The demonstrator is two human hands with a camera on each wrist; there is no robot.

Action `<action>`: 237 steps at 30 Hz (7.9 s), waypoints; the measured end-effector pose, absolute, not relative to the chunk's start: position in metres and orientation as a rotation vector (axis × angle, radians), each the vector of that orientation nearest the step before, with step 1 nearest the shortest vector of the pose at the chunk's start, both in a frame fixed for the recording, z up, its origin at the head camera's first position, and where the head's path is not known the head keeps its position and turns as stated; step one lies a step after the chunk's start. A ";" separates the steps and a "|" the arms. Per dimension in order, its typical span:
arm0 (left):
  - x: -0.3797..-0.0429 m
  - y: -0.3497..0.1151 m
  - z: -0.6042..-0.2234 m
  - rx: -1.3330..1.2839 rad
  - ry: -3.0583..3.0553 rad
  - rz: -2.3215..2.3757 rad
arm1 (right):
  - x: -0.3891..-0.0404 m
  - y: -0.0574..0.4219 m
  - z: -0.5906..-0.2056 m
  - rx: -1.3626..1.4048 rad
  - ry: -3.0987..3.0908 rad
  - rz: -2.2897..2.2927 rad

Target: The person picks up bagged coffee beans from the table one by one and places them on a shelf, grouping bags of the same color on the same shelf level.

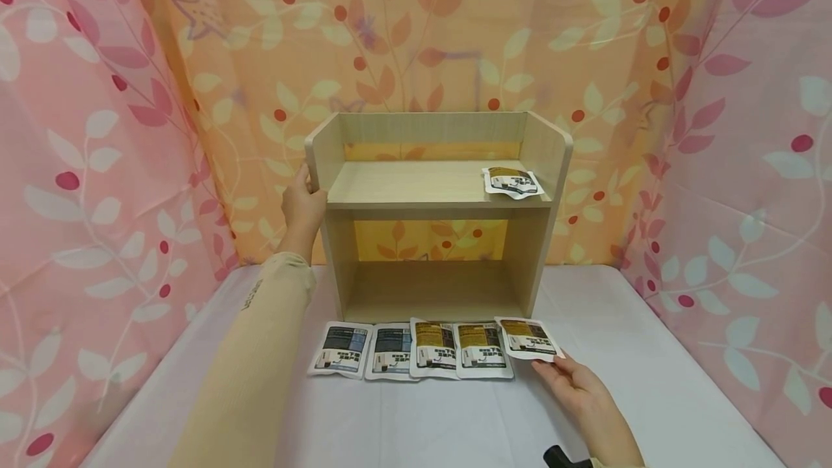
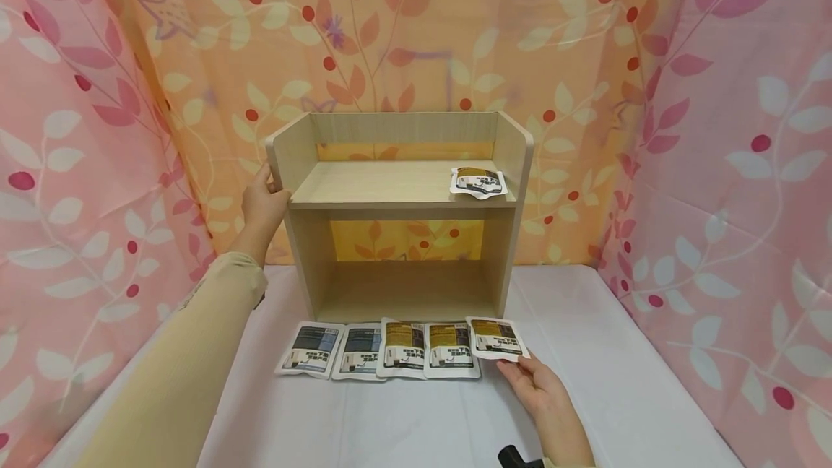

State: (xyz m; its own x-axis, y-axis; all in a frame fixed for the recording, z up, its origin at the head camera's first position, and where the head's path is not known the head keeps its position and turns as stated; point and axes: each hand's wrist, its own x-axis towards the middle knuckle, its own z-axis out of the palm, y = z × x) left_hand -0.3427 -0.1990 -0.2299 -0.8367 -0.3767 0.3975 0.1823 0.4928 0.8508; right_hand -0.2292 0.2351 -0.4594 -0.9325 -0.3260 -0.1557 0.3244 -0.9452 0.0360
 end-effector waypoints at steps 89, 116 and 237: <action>-0.343 -0.199 -0.216 0.215 -2.142 -1.357 | -0.207 0.173 -0.329 -0.156 0.741 -2.770; -0.345 -0.199 -0.216 0.229 -2.153 -1.357 | -0.212 0.162 -0.299 -0.234 0.686 -2.769; -0.348 -0.202 -0.220 0.172 -2.128 -1.338 | -0.341 0.082 -0.216 0.316 0.663 -2.896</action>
